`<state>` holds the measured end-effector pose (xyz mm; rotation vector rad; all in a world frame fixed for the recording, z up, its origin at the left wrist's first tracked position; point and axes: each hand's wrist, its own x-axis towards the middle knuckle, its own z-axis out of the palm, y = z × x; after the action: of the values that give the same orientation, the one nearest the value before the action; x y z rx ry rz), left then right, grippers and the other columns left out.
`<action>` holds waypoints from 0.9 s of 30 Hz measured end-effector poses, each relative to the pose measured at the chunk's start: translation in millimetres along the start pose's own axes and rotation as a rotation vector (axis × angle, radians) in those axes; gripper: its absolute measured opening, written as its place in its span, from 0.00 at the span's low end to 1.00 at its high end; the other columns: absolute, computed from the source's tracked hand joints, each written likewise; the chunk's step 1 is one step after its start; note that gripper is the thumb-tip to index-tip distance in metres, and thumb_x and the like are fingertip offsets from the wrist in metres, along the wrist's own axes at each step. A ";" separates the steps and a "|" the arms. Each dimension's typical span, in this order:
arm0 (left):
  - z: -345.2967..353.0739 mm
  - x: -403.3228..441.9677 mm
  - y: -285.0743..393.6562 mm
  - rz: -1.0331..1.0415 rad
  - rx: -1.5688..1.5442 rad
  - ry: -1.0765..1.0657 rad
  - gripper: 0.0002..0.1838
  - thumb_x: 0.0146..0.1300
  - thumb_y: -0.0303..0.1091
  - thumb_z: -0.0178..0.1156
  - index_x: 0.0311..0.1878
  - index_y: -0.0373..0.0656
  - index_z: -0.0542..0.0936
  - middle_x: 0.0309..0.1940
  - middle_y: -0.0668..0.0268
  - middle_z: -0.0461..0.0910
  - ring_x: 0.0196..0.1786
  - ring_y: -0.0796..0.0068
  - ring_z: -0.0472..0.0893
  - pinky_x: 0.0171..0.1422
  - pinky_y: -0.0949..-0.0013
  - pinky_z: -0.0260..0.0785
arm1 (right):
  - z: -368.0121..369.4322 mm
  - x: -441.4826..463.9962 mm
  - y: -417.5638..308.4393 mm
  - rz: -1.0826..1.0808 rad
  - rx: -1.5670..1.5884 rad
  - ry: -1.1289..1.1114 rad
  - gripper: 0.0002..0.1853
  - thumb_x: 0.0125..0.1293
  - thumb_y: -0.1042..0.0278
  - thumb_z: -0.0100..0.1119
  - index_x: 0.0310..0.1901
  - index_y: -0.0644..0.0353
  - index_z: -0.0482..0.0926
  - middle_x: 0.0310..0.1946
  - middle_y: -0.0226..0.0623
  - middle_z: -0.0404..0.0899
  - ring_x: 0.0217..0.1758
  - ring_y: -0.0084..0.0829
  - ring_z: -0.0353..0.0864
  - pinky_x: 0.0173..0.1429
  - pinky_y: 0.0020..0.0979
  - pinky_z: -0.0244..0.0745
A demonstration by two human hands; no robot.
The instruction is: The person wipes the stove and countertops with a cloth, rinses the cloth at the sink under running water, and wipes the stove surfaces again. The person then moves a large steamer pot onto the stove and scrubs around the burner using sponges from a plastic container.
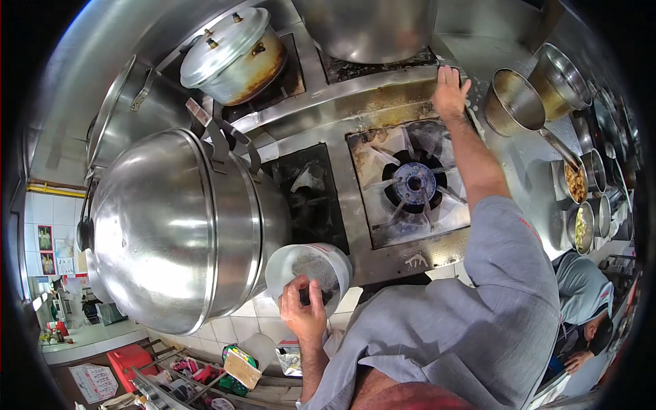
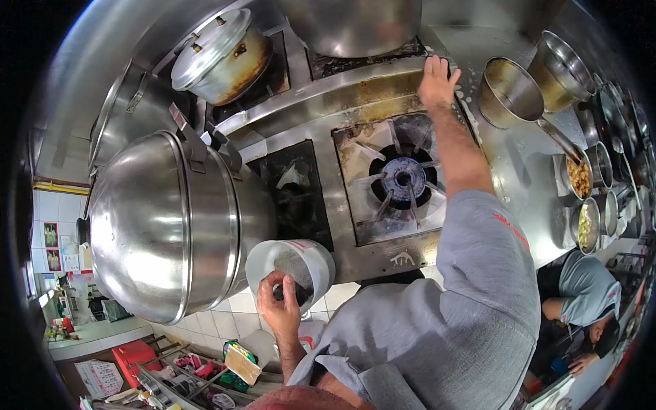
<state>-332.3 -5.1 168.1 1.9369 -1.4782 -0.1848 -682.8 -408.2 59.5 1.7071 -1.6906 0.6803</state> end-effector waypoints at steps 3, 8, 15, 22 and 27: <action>0.3 -0.1 0.2 0.041 0.012 0.015 0.07 0.58 0.29 0.62 0.37 0.36 0.77 0.31 0.59 0.79 0.35 0.62 0.79 0.43 0.63 0.69 | -20.4 -0.6 -91.4 -0.013 0.105 -0.085 0.19 0.53 0.72 0.52 0.49 0.61 0.70 0.48 0.41 0.68 0.57 0.41 0.63 0.61 0.56 0.54; 3.7 -2.6 -3.5 0.000 0.006 0.004 0.09 0.56 0.32 0.63 0.39 0.41 0.78 0.32 0.63 0.80 0.34 0.63 0.78 0.43 0.61 0.67 | -10.3 -3.7 -244.3 -0.144 0.555 -0.025 0.21 0.57 0.76 0.46 0.55 0.61 0.66 0.52 0.42 0.67 0.61 0.39 0.63 0.66 0.58 0.48; 2.5 -1.1 -4.7 -0.005 -0.007 -0.006 0.09 0.57 0.32 0.63 0.39 0.41 0.77 0.32 0.64 0.79 0.35 0.63 0.78 0.43 0.61 0.66 | -13.5 0.9 -44.0 -0.134 0.249 -0.217 0.22 0.57 0.75 0.47 0.56 0.57 0.68 0.55 0.39 0.68 0.63 0.36 0.63 0.65 0.58 0.50; -1.7 2.7 -3.0 0.029 -0.053 -0.020 0.07 0.59 0.29 0.62 0.38 0.37 0.77 0.31 0.59 0.79 0.35 0.63 0.78 0.43 0.63 0.69 | 4.5 4.8 71.8 0.310 0.206 -0.471 0.28 0.61 0.66 0.51 0.64 0.55 0.62 0.68 0.39 0.59 0.71 0.38 0.57 0.70 0.52 0.49; -2.7 4.2 -1.6 0.046 -0.016 -0.027 0.07 0.58 0.28 0.61 0.38 0.37 0.77 0.31 0.59 0.79 0.35 0.63 0.79 0.43 0.63 0.69 | 48.8 12.0 -45.5 1.301 1.011 0.225 0.39 0.68 0.50 0.44 0.65 0.80 0.47 0.68 0.68 0.43 0.71 0.53 0.51 0.69 0.43 0.54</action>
<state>-328.2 -7.5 170.4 1.8932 -1.5328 -0.2029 -640.4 -453.7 32.3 0.6411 -2.3205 2.4979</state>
